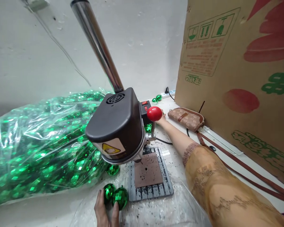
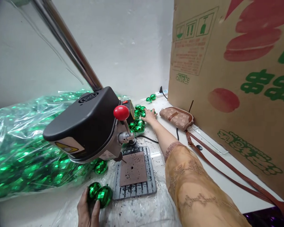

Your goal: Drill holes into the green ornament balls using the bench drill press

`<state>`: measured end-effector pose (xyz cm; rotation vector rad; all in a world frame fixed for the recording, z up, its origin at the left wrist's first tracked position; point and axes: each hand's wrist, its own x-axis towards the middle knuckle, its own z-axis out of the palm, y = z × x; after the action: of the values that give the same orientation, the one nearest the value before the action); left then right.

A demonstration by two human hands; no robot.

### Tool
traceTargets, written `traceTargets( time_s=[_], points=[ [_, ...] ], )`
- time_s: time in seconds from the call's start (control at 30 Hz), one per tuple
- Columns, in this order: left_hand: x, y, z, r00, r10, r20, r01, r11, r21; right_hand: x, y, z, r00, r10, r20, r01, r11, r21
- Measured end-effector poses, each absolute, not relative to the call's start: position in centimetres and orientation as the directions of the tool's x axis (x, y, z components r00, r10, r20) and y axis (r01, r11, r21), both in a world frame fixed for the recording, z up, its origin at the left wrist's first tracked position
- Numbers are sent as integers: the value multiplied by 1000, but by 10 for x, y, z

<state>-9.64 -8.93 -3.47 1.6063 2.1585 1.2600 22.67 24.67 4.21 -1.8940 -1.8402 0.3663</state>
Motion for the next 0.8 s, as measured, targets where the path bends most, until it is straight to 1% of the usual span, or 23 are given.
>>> traceTargets(
  time_s=[0.13,0.23,0.43,0.57,0.7,0.8],
  points=[
    [-90,-92,-27,-395,867,304,692,63,719,227,239,40,168,980,104,868,-97,-488],
    [-88,-94,-24,-376,876,302,695,51,718,229,232,35,172,980,103,873,-104,-476],
    [-88,-93,-22,-373,880,294,698,56,714,237,208,20,100,981,169,890,-12,-456],
    [-88,-92,-23,-336,882,332,723,16,690,242,191,10,53,973,224,899,51,-435],
    [-86,-94,-22,-311,885,345,739,-2,674,248,180,3,24,961,275,906,95,-413],
    [-83,-94,-21,-315,883,349,747,4,664,252,176,0,5,958,287,913,113,-393]
  ],
)
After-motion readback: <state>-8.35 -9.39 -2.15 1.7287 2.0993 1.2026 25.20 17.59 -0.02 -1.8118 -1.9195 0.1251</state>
